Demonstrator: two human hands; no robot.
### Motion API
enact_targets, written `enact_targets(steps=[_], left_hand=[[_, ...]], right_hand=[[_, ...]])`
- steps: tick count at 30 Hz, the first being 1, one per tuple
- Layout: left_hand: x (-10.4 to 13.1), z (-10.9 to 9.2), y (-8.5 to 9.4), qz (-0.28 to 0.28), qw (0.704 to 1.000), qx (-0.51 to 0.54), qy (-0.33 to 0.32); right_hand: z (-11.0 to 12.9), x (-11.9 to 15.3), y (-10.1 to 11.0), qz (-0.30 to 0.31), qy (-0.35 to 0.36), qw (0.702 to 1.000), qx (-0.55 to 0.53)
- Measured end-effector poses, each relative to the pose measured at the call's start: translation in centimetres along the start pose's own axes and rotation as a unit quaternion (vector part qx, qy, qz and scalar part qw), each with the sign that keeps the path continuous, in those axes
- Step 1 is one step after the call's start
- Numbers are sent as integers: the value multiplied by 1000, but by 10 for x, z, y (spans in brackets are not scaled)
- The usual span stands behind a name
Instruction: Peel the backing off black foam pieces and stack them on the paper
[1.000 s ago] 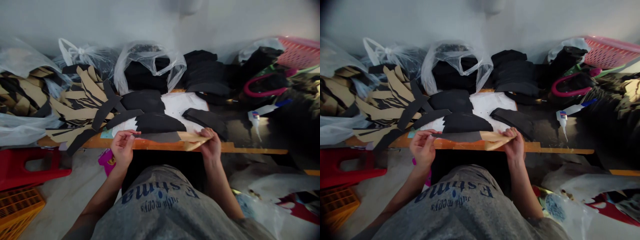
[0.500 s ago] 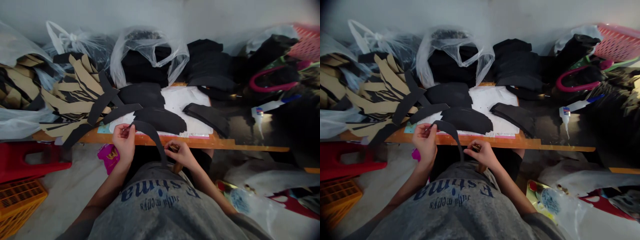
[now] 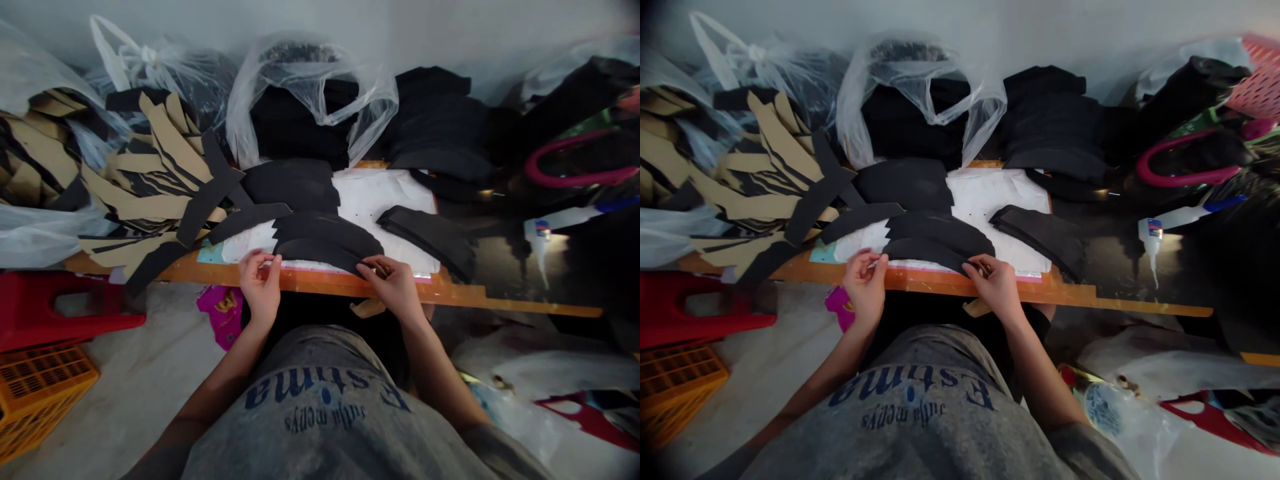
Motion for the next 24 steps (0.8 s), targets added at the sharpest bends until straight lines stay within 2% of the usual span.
enact_targets(steps=[6, 11, 24], left_hand=[[0, 5, -6, 29, 995, -87, -33], [-6, 7, -5, 9, 987, -148, -60], [-9, 3, -10, 16, 972, -213, -94]], right_hand=[[6, -9, 8, -41, 59, 994, 86], [-1, -9, -1, -40, 78, 989, 116], [-11, -12, -8, -38, 63, 988, 133]])
Point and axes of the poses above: each hand's wrist, its own x-axis away from the middle knuckle, its own y-axis out of the back of the hand, z = x × y, the point moved 9 cm from there along -x, towards the middle knuckle, and after that the axes turned 10 degrees about -x, right-handed, at the moved point
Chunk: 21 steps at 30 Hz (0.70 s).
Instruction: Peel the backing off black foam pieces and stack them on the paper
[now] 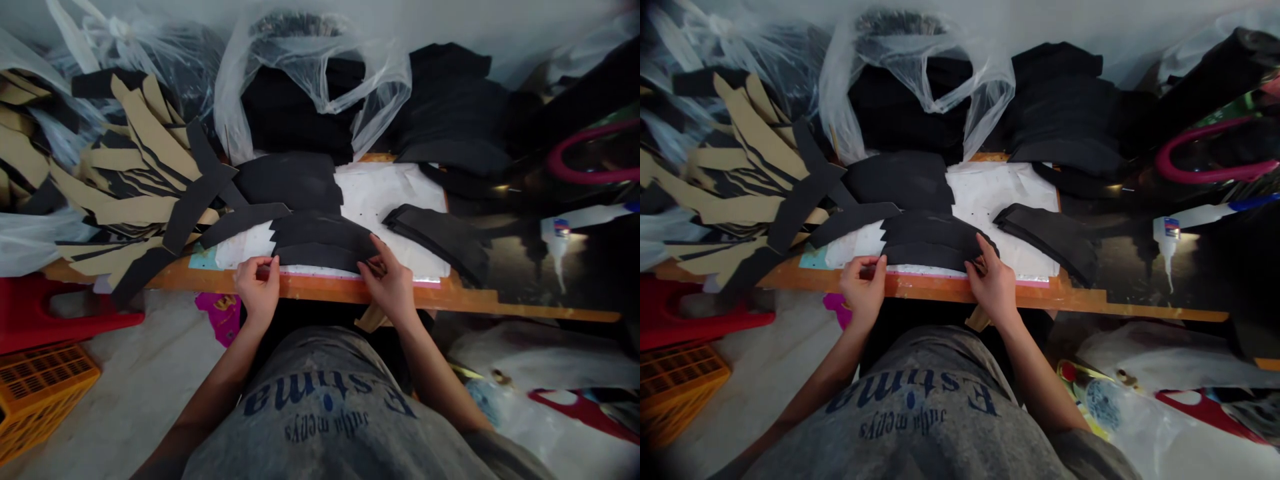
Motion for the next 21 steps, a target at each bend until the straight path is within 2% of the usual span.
enact_targets(steps=[8, 13, 17, 19, 21], left_hand=[[0, 1, -6, 14, 1000, -23, 7], [-6, -2, -12, 63, 995, -74, -19], [-18, 9, 0, 57, 990, -129, -6], [-21, 4, 6, 42, 991, -119, -43], [-17, -15, 8, 31, 988, -83, -127]], right_hand=[[4, -1, -4, 4, 12, 998, 64], [7, -1, -8, 14, 11, 986, 165], [6, 1, 4, -2, -18, 975, 220], [13, 3, 10, -12, -7, 977, 214], [26, 5, 9, -15, 26, 983, 183]])
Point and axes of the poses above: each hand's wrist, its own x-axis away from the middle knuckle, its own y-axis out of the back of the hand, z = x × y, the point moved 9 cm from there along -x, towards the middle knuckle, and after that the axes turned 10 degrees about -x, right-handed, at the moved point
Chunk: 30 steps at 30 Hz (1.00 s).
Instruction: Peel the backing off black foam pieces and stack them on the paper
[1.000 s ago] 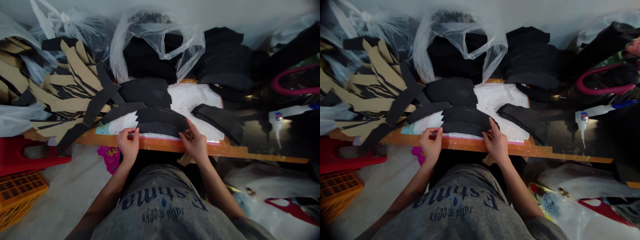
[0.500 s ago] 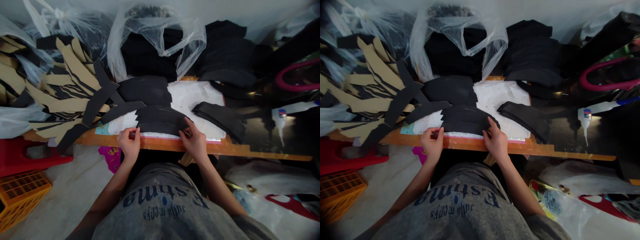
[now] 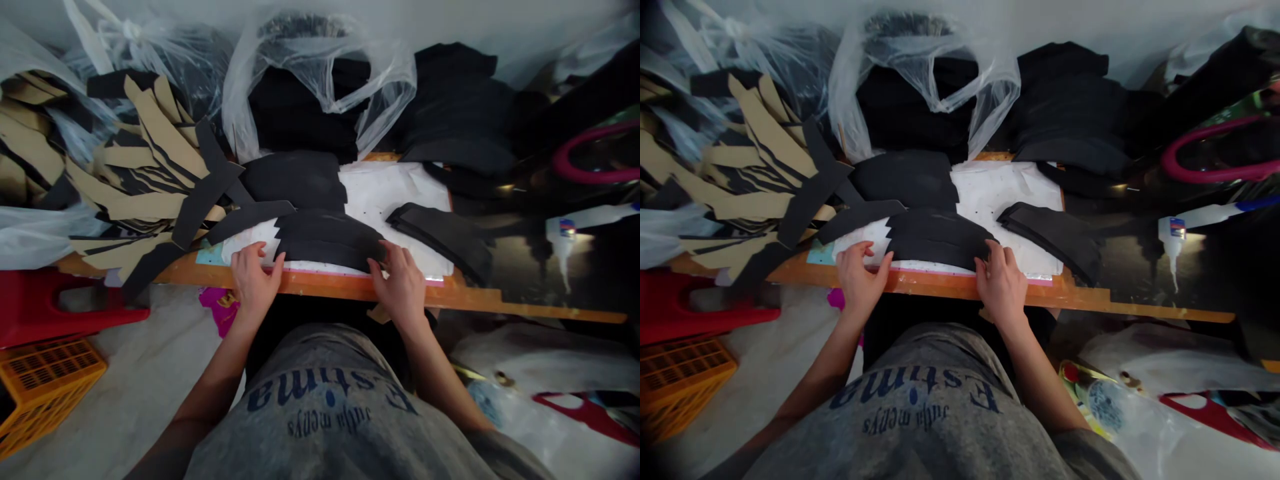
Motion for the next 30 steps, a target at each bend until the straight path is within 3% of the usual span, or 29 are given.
enact_targets(steps=[3, 5, 7, 10, 14, 17, 20, 23, 26, 28, 30], left_hand=[[9, -49, -5, 28, 982, 68, -173], [20, -77, -21, 104, 954, 81, -268], [27, -85, -39, 181, 935, 61, -298], [21, -59, -51, 202, 953, 36, -223], [5, -19, -41, 132, 982, 55, -127], [-1, -15, -25, 70, 987, 77, -122], [-3, -14, -13, 34, 988, 117, -98], [0, -2, -16, 64, 979, 192, -35], [2, 12, -26, 108, 960, 258, 24], [0, 13, -30, 126, 957, 261, 26], [-5, 6, -27, 124, 967, 220, -12]], right_hand=[[32, 0, -17, 57, 82, 990, -99], [50, -1, -39, 127, 121, 973, -152], [49, -5, -54, 157, 105, 970, -156], [24, -11, -53, 110, 26, 989, -98], [1, -5, -38, 74, -15, 997, -17], [-3, 0, -30, 73, -20, 997, -8], [-5, 0, -18, 44, 1, 997, -67], [-13, -2, -6, 24, 15, 987, -155], [-28, -3, -7, 55, -15, 969, -240], [-33, -3, -10, 77, -37, 955, -283], [-31, -4, -12, 88, -41, 947, -306]])
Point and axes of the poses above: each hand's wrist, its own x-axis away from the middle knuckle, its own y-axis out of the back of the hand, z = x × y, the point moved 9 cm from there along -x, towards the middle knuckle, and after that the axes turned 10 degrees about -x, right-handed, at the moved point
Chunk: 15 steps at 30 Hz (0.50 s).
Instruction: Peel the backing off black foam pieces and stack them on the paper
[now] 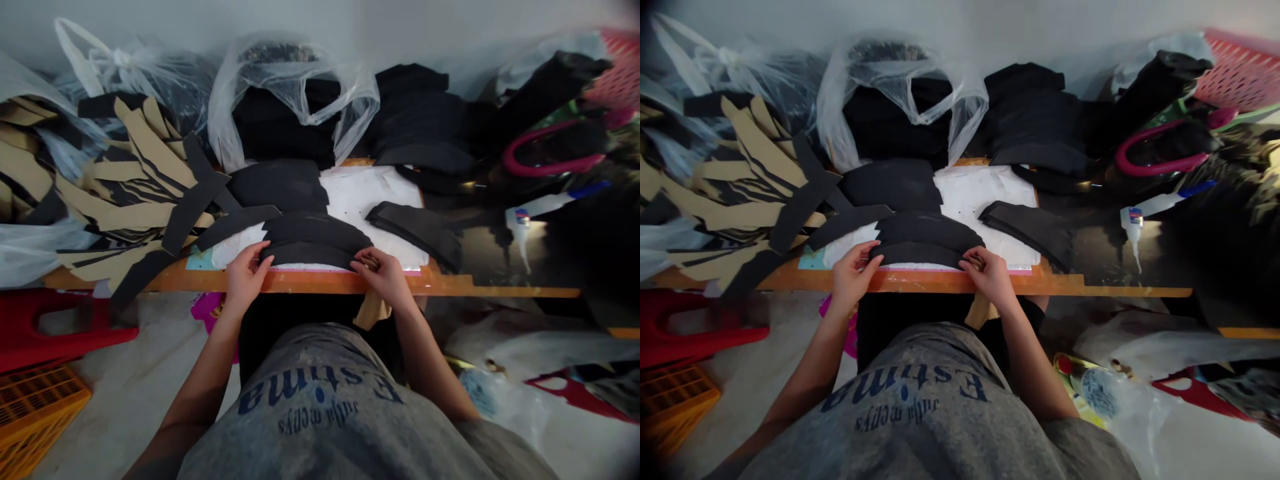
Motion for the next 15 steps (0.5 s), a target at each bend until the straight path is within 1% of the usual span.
enact_targets(steps=[3, 6, 8, 10, 12, 13, 15], left_hand=[[-3, -21, 5, -19, 994, -81, -76], [6, -37, 13, -56, 983, -95, -149], [18, -41, 23, -109, 970, -121, -183], [33, -38, 32, -168, 952, -166, -194], [45, -31, 36, -213, 938, -199, -190], [50, -27, 37, -230, 933, -209, -181], [56, -17, 39, -257, 929, -221, -147]], right_hand=[[12, 3, -2, 8, 29, 1000, 10], [36, 18, 1, -4, 121, 991, 55], [49, 34, 6, -36, 183, 977, 105], [55, 50, 11, -85, 230, 955, 163], [55, 66, 14, -135, 261, 934, 205], [52, 71, 14, -155, 265, 927, 216], [44, 77, 14, -177, 248, 926, 222]])
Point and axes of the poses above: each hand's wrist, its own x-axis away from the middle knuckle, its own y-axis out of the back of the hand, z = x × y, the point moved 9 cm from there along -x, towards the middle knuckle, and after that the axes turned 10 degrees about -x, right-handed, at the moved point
